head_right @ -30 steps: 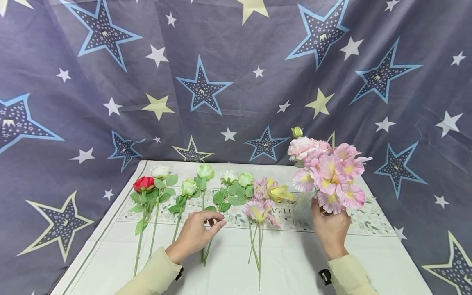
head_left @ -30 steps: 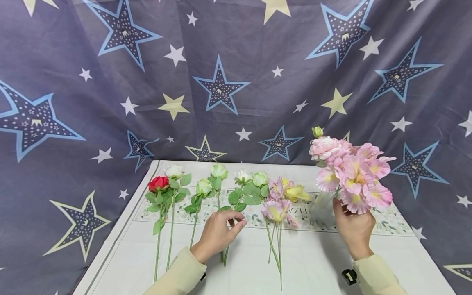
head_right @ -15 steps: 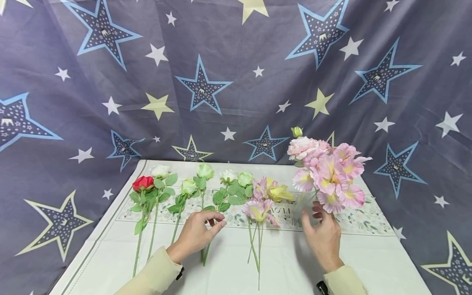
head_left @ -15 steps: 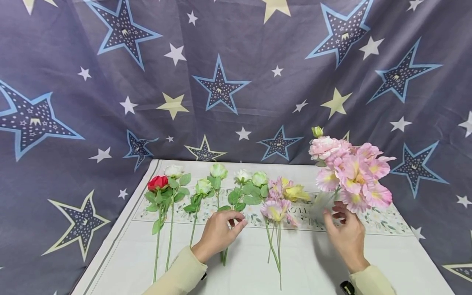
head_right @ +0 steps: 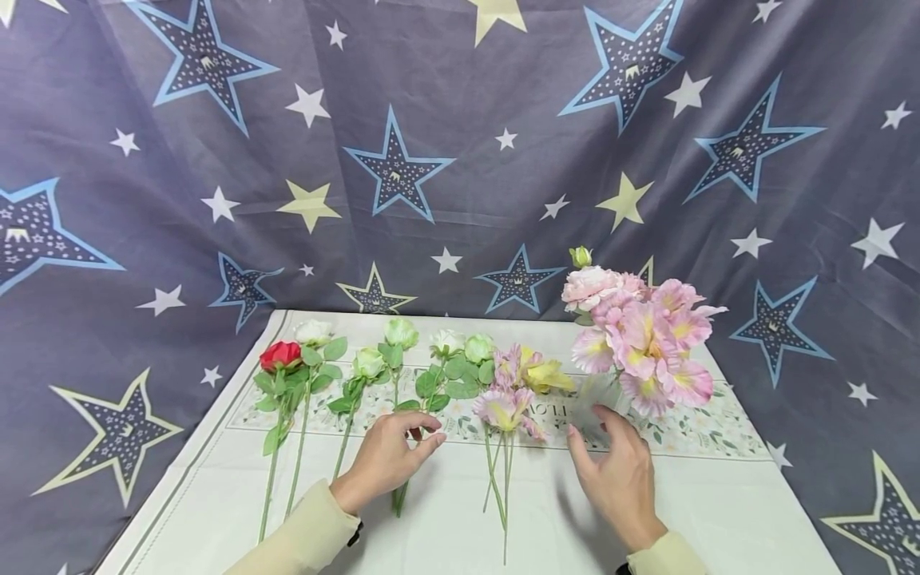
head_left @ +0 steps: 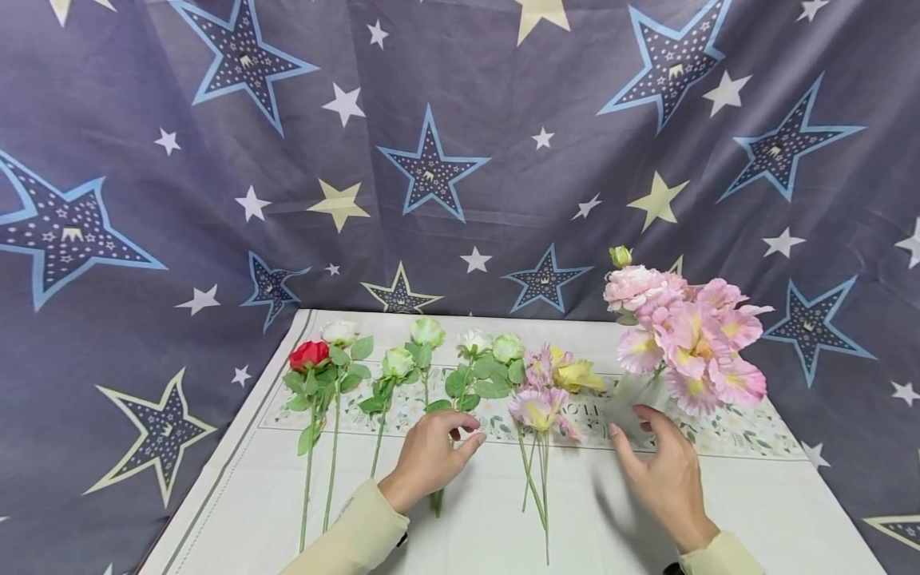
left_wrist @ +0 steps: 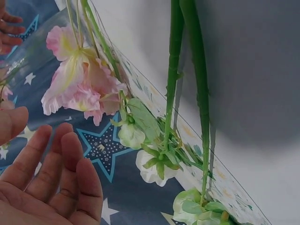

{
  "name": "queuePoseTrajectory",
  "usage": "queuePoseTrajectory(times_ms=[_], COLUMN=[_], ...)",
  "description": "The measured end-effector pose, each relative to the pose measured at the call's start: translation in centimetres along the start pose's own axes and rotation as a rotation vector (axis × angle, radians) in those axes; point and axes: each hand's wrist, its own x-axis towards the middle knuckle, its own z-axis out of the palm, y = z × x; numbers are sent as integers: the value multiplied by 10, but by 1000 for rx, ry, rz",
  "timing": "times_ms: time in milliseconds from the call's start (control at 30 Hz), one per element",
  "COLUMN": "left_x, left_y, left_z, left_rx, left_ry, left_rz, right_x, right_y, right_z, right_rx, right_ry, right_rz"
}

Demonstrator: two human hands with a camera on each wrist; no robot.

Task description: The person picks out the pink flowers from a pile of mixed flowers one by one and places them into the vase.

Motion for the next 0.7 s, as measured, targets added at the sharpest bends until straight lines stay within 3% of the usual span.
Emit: queuePoseTrajectory(times_ms=[400, 700], left_x=[1, 2], left_y=[7, 18], left_z=[9, 16], left_rx=[28, 61], left_ry=[-2, -40], left_rz=[2, 9], right_x=[-8, -14], right_y=[-2, -3], right_z=[-2, -4], right_rx=[2, -6], right_ry=[-29, -48], right_rz=[-113, -140])
